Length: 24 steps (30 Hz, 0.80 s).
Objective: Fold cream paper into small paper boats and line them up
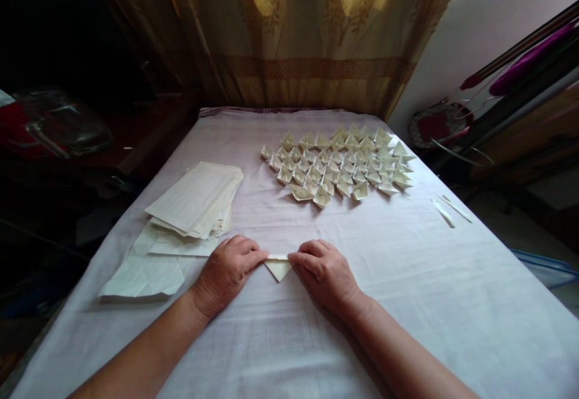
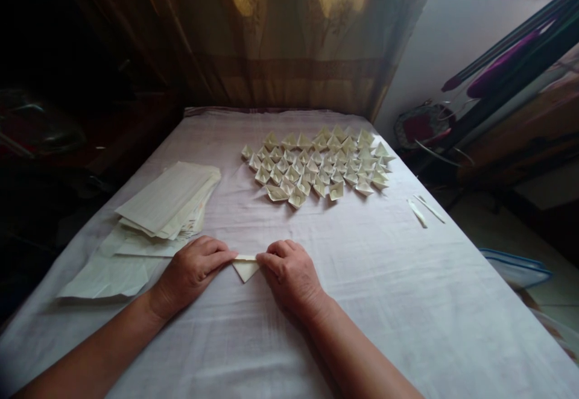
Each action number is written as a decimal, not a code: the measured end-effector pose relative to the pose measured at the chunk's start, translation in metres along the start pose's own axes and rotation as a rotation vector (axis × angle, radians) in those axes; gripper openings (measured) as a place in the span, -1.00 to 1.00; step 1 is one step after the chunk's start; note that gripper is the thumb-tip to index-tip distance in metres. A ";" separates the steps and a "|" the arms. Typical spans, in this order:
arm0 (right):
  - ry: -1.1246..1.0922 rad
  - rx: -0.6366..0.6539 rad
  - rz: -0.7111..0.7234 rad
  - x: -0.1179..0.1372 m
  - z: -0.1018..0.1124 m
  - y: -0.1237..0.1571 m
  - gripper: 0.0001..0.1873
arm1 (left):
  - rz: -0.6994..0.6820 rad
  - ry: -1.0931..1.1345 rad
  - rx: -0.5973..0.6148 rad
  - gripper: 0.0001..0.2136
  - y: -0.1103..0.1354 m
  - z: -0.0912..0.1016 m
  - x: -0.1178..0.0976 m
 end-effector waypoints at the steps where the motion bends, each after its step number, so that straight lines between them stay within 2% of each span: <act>1: 0.013 0.003 0.018 0.002 0.001 0.000 -0.79 | -0.029 -0.021 0.009 -0.82 0.001 0.000 -0.002; 7: 0.072 0.087 0.062 0.009 0.002 -0.002 -0.78 | -0.154 -0.110 0.041 -0.77 0.002 0.000 -0.011; 16: 0.102 0.174 0.080 0.012 -0.002 0.000 -0.77 | -0.185 -0.095 0.119 -0.71 0.011 0.001 -0.008; 20: 0.147 0.189 0.122 0.016 -0.003 -0.001 -0.79 | -0.107 -0.045 0.143 -0.73 0.004 0.003 -0.004; 24: 0.218 0.200 0.171 0.020 -0.007 0.000 -0.84 | 0.029 -0.054 0.119 -0.88 -0.015 0.000 -0.008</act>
Point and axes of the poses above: each hand's wrist, its own y-axis away from the middle knuckle, its own z-axis out of the back of the hand, x = y × z, the point moved 10 cm from there along -y, towards the middle knuckle, and after that the axes turned 14 degrees about -x, right-handed, at the moved point
